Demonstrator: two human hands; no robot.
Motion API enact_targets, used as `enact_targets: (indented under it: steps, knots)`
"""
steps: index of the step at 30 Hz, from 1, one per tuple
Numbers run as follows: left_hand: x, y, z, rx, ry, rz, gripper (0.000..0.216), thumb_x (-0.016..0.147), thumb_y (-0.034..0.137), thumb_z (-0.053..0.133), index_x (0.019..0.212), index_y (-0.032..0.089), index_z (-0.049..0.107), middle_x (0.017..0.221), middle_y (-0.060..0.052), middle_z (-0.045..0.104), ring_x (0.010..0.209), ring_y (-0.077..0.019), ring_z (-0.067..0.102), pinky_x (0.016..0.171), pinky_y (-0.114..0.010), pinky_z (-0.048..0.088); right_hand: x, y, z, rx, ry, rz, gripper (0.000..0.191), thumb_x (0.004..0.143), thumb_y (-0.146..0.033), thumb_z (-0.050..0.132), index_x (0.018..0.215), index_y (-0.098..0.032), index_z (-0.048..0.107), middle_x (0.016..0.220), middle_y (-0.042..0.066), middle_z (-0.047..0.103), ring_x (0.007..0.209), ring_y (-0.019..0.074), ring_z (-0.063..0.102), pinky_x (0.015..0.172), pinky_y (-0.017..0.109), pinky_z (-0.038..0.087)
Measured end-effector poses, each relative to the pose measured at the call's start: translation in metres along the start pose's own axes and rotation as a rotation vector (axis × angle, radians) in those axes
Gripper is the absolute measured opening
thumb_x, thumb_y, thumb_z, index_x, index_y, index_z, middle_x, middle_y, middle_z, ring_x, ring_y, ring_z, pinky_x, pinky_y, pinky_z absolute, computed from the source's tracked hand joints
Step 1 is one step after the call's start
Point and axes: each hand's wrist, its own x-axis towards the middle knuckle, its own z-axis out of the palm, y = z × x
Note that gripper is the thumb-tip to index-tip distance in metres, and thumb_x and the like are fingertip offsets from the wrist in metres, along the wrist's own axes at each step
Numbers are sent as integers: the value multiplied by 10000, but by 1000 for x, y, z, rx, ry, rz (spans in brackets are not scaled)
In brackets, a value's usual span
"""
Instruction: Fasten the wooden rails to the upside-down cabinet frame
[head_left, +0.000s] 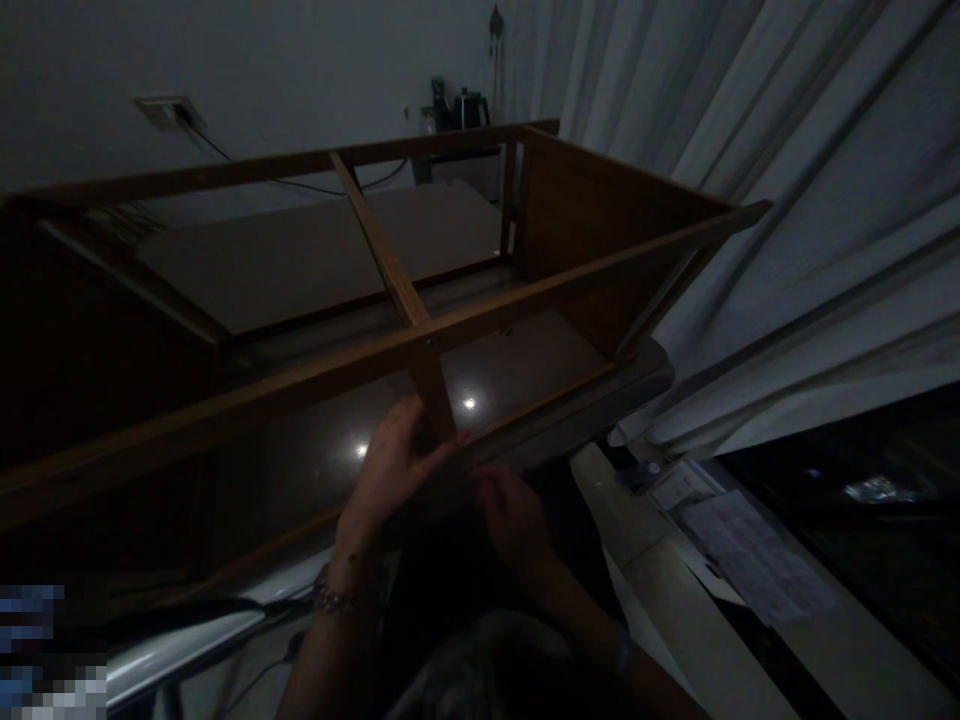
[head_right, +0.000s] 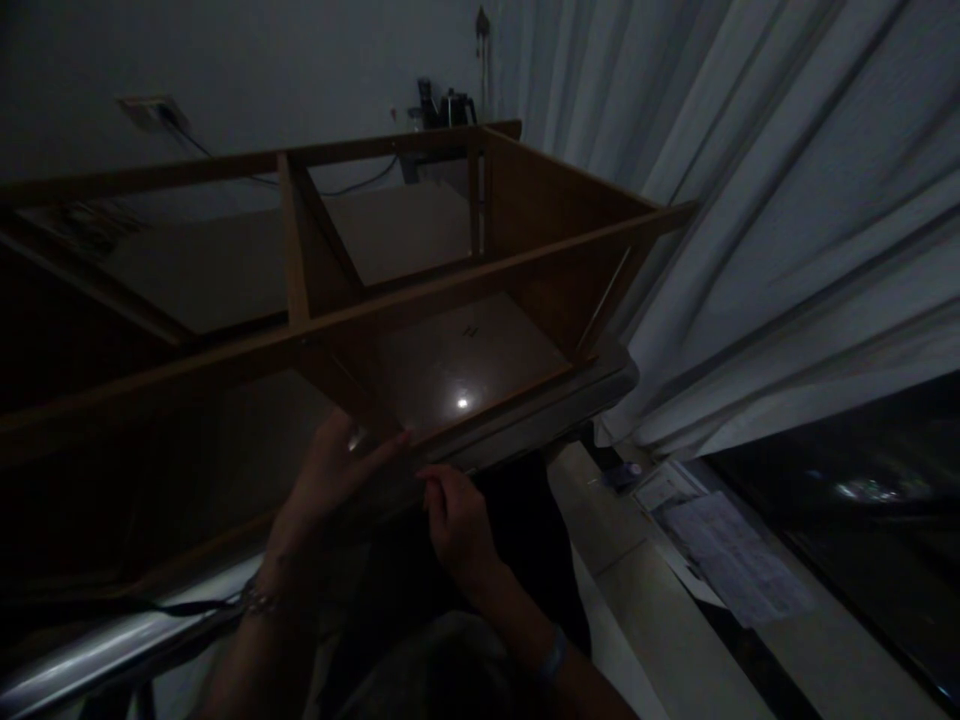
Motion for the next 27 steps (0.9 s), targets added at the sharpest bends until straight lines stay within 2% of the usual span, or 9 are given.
enact_targets:
  steps: [4,9,13,18,23,27]
  knots:
    - [0,0,0,4,-8,0,428,840,496,661,1135,189,615,1036,-65,675,927,-223,637,811,-345,528,1,-3,0,46,-90,14,194,965,-195,418,985,-200,611,668,-21,595,618,136,599,635,232,470]
    - [1,0,0,-15,-3,11,397,843,484,664,1119,203,616,1026,-51,672,907,-211,635,788,-327,523,0,-2,0,65,-17,69,191,966,-198,414,998,-192,602,658,-27,584,593,129,587,611,225,467]
    - [0,1,-1,-12,-15,-2,398,842,479,668,1118,198,611,1017,-57,677,904,-214,636,780,-331,521,-3,-1,2,64,-120,5,196,956,-193,424,986,-199,617,691,-11,620,625,136,609,633,233,476]
    - [1,3,-2,-39,-18,2,377,840,484,665,1080,197,617,1002,-59,675,900,-217,634,772,-335,517,-1,1,-1,53,11,60,204,969,-212,404,1000,-204,605,668,-20,596,608,138,602,620,235,475]
    - [1,1,0,-27,-11,8,362,847,492,652,1055,196,622,969,-52,670,875,-209,628,764,-322,506,-1,-1,0,58,-157,-19,203,966,-200,416,979,-206,618,706,-11,615,642,137,607,645,235,470]
    - [0,1,0,-23,-9,5,358,846,485,658,1048,192,626,972,-51,671,868,-201,624,766,-321,503,-2,-2,3,84,-105,22,203,977,-207,405,993,-201,608,688,-17,601,627,132,600,647,230,472]
